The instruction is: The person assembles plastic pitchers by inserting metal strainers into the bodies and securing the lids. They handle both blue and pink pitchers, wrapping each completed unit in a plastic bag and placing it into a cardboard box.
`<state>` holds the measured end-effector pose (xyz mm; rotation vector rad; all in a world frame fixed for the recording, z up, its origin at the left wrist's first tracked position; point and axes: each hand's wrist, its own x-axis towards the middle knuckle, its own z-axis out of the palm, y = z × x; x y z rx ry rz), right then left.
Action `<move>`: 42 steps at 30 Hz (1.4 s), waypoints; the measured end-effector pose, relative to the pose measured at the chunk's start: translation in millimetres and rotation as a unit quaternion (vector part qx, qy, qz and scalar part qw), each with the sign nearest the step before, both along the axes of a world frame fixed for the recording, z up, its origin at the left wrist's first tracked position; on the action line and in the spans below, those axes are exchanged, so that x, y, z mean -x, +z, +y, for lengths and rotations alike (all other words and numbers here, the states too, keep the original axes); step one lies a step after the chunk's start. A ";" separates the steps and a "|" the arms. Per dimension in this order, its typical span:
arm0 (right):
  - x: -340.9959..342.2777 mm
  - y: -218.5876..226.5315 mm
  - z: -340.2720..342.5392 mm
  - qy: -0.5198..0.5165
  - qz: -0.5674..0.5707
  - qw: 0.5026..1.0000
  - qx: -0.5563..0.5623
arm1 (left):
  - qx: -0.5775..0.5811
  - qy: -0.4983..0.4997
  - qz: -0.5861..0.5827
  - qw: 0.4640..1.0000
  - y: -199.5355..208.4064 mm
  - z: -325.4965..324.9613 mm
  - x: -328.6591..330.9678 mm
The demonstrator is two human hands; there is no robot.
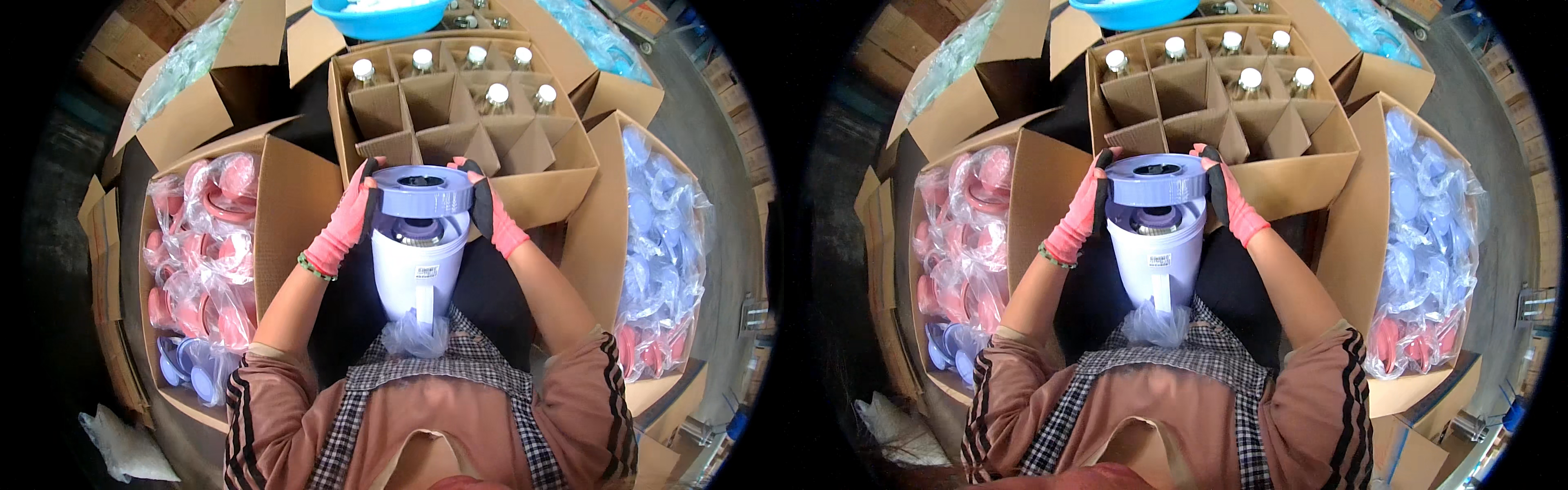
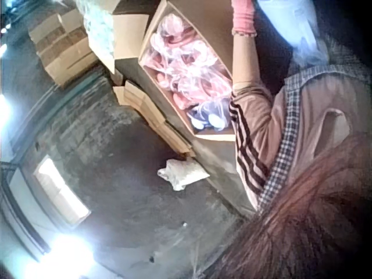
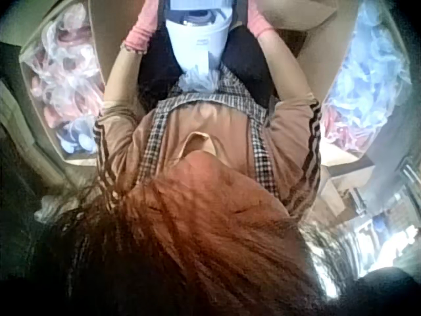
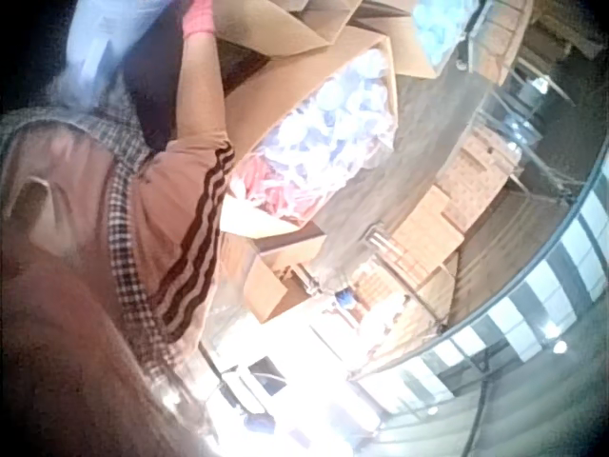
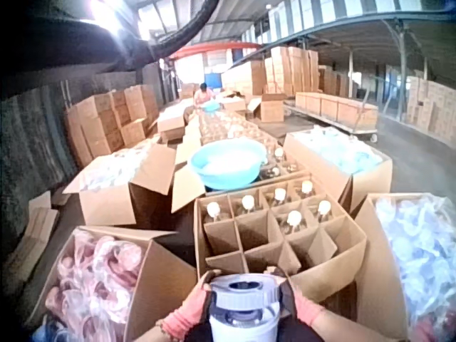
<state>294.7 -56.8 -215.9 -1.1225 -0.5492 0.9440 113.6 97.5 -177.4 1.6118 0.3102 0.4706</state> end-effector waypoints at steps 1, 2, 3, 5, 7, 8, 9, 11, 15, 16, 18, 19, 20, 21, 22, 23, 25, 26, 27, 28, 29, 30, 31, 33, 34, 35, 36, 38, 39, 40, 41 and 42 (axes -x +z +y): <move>5.9 2.8 -5.9 0.000 0.015 1.000 0.014 | -0.061 0.024 0.011 0.998 -3.4 -3.8 3.1; 9.7 1.3 -11.0 0.009 0.021 1.000 0.018 | -0.076 0.018 0.009 0.997 -4.8 -7.7 8.6; 12.6 -1.0 -16.1 0.018 0.027 0.999 0.022 | -0.092 0.013 0.007 0.996 -4.2 -11.5 15.9; 17.8 6.4 -23.5 0.039 0.028 0.999 0.011 | -0.193 -0.001 -0.002 0.981 4.7 -14.5 23.8; 20.4 7.0 -30.5 0.047 0.015 0.999 -0.005 | -0.188 -0.020 -0.016 0.982 9.4 -21.3 31.4; 22.3 8.2 -33.3 0.051 0.009 0.999 -0.011 | -0.189 -0.039 -0.025 0.981 10.1 -20.5 33.7; 23.9 10.5 -36.3 0.044 -0.011 0.999 -0.009 | -0.214 -0.067 -0.024 0.974 12.1 -18.5 35.1; 28.8 24.6 -44.7 0.051 -0.081 0.995 -0.021 | -0.260 -0.121 -0.022 0.958 30.5 -17.2 36.8; 30.7 58.2 -61.2 0.080 -0.377 0.922 -0.028 | -0.393 -0.138 -0.024 0.909 33.9 -9.6 41.9; 28.4 69.6 -64.2 0.097 -0.476 0.874 -0.022 | -0.397 -0.133 -0.042 0.907 32.5 -9.3 40.0; 24.6 72.8 -67.0 0.119 -0.542 0.832 0.009 | -0.404 -0.124 -0.079 0.903 30.7 -10.4 36.8; 21.7 72.5 -69.1 0.133 -0.564 0.815 0.014 | -0.413 -0.122 -0.079 0.899 30.0 -11.8 37.3; 20.8 73.4 -70.7 0.147 -0.585 0.797 0.018 | -0.422 -0.120 -0.079 0.895 29.8 -13.7 39.5; 21.3 75.9 -72.8 0.151 -0.598 0.787 0.029 | -0.430 -0.118 -0.080 0.891 29.9 -15.7 40.8; 21.3 75.4 -74.9 0.152 -0.608 0.779 0.025 | -0.450 -0.126 -0.068 0.882 32.3 -17.1 41.0; 21.2 74.8 -77.8 0.153 -0.619 0.770 0.021 | -0.469 -0.134 -0.056 0.871 36.7 -18.6 40.9; 24.2 74.7 -81.3 0.143 -0.605 0.783 0.021 | -0.465 -0.162 -0.036 0.870 35.5 -18.5 42.2; 27.7 73.6 -81.1 0.132 -0.580 0.803 0.024 | -0.433 -0.133 -0.058 0.890 27.8 -20.2 44.1; 32.3 72.4 -81.3 0.120 -0.555 0.823 0.027 | -0.400 -0.104 -0.081 0.907 18.0 -24.1 46.7; 38.7 71.1 -81.3 0.100 -0.534 0.839 0.032 | -0.368 -0.077 -0.104 0.921 17.4 -27.1 45.2; 47.2 69.5 -81.8 0.080 -0.512 0.855 0.038 | -0.351 -0.096 -0.099 0.926 18.7 -28.0 44.4; 52.7 66.5 -81.8 0.061 -0.489 0.869 0.043 | -0.338 -0.075 -0.089 0.934 19.0 -31.2 42.7; 55.1 59.1 -81.3 0.065 -0.467 0.879 0.067 | -0.324 -0.053 -0.079 0.941 15.4 -35.6 42.1; 62.7 47.0 -72.7 0.029 -0.351 0.934 0.050 | -0.301 -0.009 -0.059 0.952 0.7 -41.6 42.7; 65.0 46.9 -66.2 0.009 -0.294 0.955 0.040 | -0.293 0.017 -0.074 0.953 -1.6 -43.3 37.0; 67.1 51.9 -61.4 0.009 -0.221 0.975 0.018 | -0.279 0.031 -0.037 0.959 -2.0 -45.4 36.3; 68.8 46.4 -62.5 -0.011 -0.253 0.967 0.033 | -0.265 0.046 -0.001 0.963 -1.1 -46.9 36.9; 71.8 39.7 -62.7 -0.055 -0.321 0.944 0.060 | -0.263 0.061 -0.032 0.962 -1.5 -50.1 39.0; 73.7 38.9 -67.4 -0.067 -0.316 0.945 0.051 | -0.261 0.068 -0.048 0.962 -0.9 -50.8 39.2; 75.2 47.0 -66.3 -0.070 -0.325 0.942 0.039 | -0.255 0.075 -0.069 0.962 4.4 -49.7 39.2; 78.0 57.4 -69.7 -0.076 -0.332 0.939 0.033 | -0.244 0.078 -0.089 0.963 13.5 -52.6 39.2; 79.6 70.9 -72.1 -0.082 -0.339 0.937 0.027 | -0.232 0.081 -0.109 0.963 24.3 -55.1 39.1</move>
